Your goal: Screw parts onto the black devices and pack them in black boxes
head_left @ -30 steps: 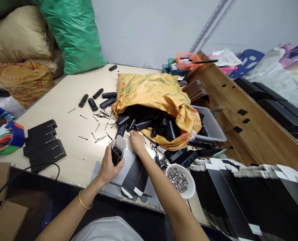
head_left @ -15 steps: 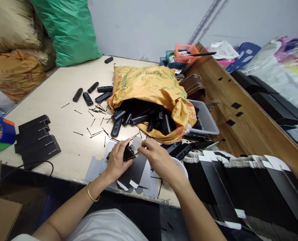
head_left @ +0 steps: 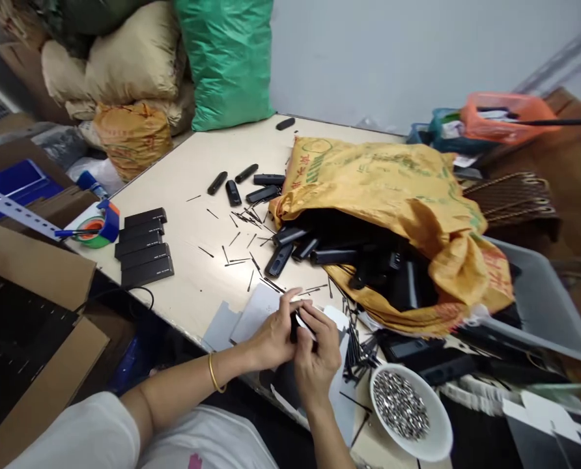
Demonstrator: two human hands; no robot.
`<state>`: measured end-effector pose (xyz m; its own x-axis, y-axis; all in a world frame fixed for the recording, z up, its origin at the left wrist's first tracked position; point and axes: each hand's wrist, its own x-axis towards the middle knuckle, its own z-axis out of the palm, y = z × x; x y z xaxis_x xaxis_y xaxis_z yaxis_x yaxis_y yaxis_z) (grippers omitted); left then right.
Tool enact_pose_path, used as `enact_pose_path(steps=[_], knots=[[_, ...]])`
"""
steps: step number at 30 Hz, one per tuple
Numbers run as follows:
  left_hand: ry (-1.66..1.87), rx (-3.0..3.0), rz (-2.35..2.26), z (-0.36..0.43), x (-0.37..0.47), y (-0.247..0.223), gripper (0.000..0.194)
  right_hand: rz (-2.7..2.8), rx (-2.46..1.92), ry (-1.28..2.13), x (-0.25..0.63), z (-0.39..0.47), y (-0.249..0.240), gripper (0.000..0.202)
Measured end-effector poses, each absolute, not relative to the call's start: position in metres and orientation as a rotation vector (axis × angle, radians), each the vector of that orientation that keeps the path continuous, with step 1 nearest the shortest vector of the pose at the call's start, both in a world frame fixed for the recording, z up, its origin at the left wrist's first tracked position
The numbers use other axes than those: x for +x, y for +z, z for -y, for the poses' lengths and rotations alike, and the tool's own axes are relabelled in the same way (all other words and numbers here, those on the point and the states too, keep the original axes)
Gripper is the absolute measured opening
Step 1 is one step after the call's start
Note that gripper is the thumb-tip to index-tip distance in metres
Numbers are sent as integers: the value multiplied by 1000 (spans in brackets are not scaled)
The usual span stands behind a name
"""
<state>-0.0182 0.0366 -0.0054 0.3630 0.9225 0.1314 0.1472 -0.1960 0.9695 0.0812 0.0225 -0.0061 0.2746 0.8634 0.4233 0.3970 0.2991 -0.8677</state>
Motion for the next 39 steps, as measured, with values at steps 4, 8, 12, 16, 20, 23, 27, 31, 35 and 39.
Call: enact_pose_path(steps=[4, 8, 12, 16, 20, 23, 27, 31, 35, 39], knots=[[991, 1626, -1014, -33, -16, -8, 74, 1180, -1334, 502, 84, -17, -7, 18], [994, 1624, -992, -31, -14, -12, 74, 1327, -1280, 399, 85, -14, -14, 18], [958, 1624, -1049, -34, -13, -9, 67, 1500, -1219, 343, 81, -8, -18, 24], [770, 1701, -1336, -39, -45, 7, 54, 1393, -1239, 707, 92, -5, -18, 39], [666, 1783, -1969, -55, -141, 25, 46, 1171, -1412, 765, 130, 3, -21, 33], [308, 1741, -2428, -72, -208, 33, 58, 1225, -1609, 675, 159, 12, -21, 28], [92, 1813, -2361, -81, -225, 24, 68, 1348, -1705, 645, 174, 16, -16, 28], [-49, 1800, -2160, -82, -199, -2, 70, 1435, -1726, 599, 176, 13, -11, 28], [334, 2022, -2051, -97, -158, -15, 55, 1489, -1787, 462, 186, 12, -11, 27], [531, 2104, -1603, -130, -75, -15, 48, 1522, -1893, 311, 202, 18, -13, 25]])
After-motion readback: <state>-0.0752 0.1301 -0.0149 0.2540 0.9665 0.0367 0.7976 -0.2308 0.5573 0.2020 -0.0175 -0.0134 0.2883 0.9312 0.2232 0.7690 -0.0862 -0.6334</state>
